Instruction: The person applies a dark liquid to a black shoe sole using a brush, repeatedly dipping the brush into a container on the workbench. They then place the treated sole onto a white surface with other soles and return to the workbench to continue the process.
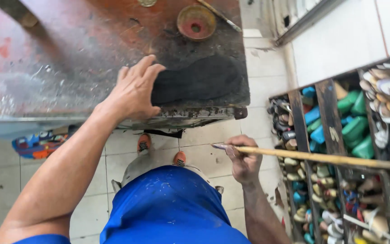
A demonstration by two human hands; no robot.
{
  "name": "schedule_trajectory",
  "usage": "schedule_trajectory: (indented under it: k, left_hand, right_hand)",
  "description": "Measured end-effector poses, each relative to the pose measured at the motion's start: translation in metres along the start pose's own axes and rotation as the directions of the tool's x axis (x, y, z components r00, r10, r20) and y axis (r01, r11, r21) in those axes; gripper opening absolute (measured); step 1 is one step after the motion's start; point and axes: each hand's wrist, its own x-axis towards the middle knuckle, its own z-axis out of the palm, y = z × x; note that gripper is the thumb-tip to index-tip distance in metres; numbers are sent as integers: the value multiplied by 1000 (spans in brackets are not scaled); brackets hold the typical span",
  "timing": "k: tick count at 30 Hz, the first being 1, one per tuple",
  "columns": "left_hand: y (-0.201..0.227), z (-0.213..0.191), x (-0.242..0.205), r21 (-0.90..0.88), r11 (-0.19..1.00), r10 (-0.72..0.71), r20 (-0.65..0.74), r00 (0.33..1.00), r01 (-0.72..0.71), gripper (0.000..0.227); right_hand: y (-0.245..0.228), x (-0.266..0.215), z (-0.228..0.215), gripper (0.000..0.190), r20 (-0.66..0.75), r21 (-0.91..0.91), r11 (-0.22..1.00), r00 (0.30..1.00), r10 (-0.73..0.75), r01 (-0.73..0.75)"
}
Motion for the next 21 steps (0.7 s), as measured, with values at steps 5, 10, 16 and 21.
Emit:
schedule_trajectory:
  k: [5,10,16,21]
  left_hand:
    - [30,9,-25,192,976,-96,-36,995,102,108]
    - [70,15,-91,276,935,-202,-98,974,222,110]
    - [80,39,-201,-103,921,-382,-46,923,376,107]
    - [59,57,-275,-384,784,-509,55,859,488,117]
  right_hand:
    - [43,-37,-14,13,278,208,972,959,50,-111]
    - [44,-35,27,21,475,328,929,880,-3,-174]
    - [45,-50,82,69,414,615,693,902,122,-376]
    - [26,-59,129,51,711,658,334,703,20,-675]
